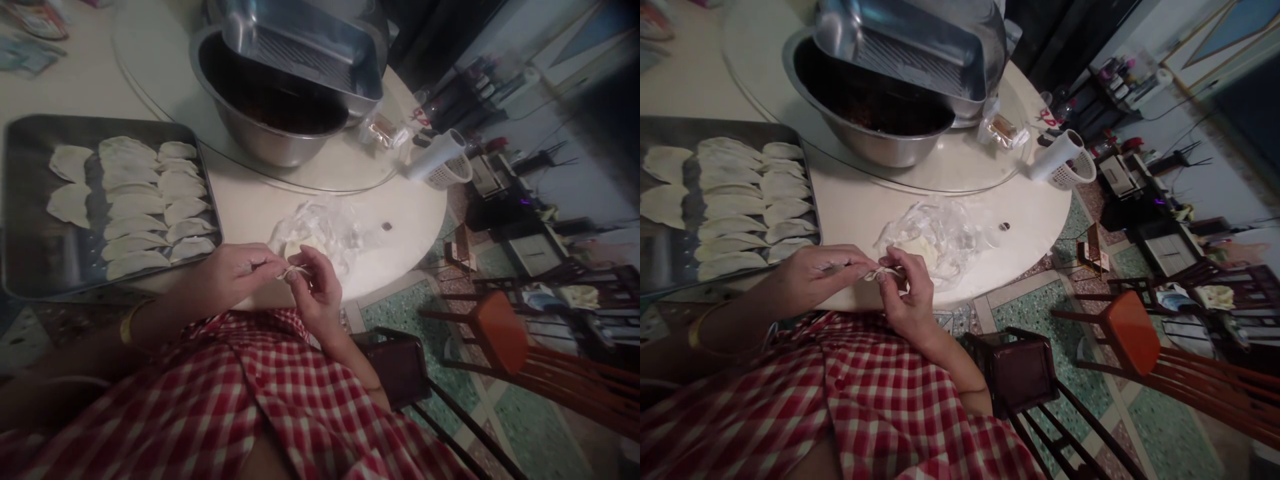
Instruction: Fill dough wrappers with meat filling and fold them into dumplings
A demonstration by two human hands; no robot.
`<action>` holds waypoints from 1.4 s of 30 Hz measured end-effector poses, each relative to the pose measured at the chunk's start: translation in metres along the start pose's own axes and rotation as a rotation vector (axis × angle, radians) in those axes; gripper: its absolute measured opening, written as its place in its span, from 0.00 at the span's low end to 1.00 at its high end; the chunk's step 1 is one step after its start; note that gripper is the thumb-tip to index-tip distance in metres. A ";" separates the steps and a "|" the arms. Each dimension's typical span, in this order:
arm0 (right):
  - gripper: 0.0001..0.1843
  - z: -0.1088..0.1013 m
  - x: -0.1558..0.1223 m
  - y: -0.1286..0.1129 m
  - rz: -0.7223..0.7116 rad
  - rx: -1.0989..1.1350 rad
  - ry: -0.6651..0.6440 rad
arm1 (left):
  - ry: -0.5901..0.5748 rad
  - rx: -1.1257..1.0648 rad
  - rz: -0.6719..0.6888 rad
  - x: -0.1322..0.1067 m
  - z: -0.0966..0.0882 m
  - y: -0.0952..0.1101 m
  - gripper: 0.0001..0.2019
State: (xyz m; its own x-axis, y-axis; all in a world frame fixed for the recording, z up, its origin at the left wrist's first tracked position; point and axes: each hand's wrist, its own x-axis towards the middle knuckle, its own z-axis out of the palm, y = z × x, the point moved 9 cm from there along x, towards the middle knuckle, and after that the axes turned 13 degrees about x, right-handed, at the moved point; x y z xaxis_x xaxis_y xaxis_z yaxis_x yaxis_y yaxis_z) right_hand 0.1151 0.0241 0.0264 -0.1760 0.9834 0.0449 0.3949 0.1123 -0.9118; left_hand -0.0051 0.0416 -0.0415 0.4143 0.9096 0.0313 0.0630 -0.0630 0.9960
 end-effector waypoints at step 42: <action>0.17 -0.001 0.004 -0.015 0.034 0.013 0.034 | 0.545 0.140 0.254 -0.014 -0.015 0.033 0.03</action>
State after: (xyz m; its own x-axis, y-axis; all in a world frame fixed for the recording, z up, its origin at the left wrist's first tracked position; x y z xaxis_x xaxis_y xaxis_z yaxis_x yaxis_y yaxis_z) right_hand 0.1094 0.0267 0.0410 -0.1313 0.9910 0.0273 0.3884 0.0767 -0.9183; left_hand -0.0220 0.0330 -0.0076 -0.0895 0.9359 0.3407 0.1574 -0.3245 0.9327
